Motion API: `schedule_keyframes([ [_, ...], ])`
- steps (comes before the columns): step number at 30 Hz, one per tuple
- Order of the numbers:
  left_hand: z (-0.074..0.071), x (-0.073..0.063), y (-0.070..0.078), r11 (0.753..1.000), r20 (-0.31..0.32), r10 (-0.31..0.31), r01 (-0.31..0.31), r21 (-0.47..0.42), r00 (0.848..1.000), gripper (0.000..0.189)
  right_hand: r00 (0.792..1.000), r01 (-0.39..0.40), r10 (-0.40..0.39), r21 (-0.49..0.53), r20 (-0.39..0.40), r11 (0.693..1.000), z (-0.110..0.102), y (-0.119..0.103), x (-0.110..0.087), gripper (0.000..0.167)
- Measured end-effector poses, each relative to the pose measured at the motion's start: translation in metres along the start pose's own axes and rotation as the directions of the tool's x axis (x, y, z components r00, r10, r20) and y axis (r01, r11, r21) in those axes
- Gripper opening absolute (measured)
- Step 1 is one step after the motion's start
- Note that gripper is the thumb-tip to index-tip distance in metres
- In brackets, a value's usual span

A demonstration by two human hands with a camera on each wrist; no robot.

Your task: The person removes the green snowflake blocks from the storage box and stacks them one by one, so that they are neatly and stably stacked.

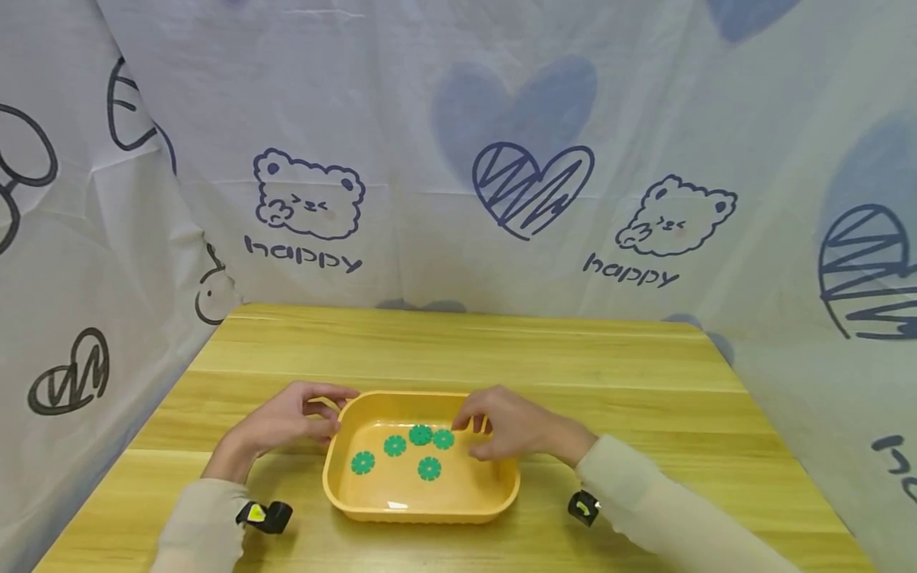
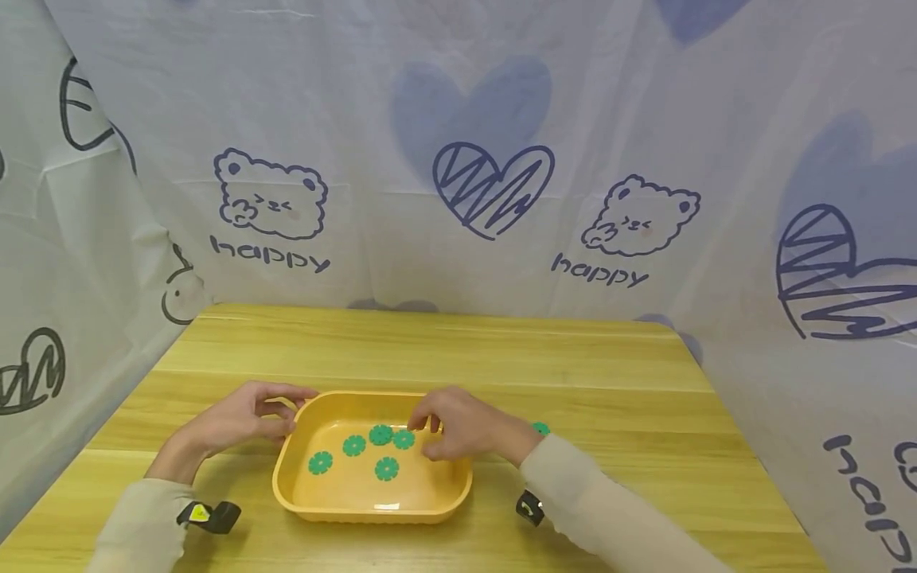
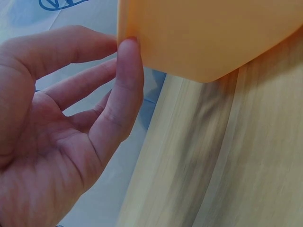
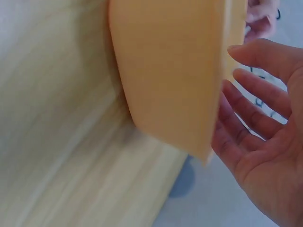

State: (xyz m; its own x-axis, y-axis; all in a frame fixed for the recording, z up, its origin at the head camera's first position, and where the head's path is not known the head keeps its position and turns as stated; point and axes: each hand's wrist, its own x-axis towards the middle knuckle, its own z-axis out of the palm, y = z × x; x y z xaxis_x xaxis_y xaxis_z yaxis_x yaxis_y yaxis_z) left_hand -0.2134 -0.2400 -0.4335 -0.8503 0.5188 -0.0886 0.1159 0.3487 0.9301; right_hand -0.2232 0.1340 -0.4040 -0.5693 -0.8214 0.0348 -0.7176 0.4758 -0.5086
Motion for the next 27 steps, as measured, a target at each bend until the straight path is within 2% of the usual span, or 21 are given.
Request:
schedule_keyframes([
  [10,0.0,-0.002,0.002,1.0,0.007,0.013,-0.013,-0.023,1.0,0.06,0.999,0.048,-0.047,-0.069,0.016,0.996,0.03,-0.002,0.014,0.032],
  [15,0.001,-0.001,0.001,1.0,0.003,0.0,0.0,-0.023,1.0,0.058,0.999,0.026,-0.023,-0.076,0.046,0.997,0.04,-0.004,0.018,0.034],
  [19,0.001,0.0,0.001,1.0,0.002,-0.006,0.006,-0.016,1.0,0.056,0.998,0.039,-0.034,-0.107,0.048,0.993,0.046,-0.003,0.022,0.035],
  [27,0.0,-0.001,0.001,0.999,0.01,0.015,-0.014,-0.032,1.0,0.057,0.998,0.006,0.004,-0.147,0.07,0.989,0.052,-0.006,0.027,0.032],
])
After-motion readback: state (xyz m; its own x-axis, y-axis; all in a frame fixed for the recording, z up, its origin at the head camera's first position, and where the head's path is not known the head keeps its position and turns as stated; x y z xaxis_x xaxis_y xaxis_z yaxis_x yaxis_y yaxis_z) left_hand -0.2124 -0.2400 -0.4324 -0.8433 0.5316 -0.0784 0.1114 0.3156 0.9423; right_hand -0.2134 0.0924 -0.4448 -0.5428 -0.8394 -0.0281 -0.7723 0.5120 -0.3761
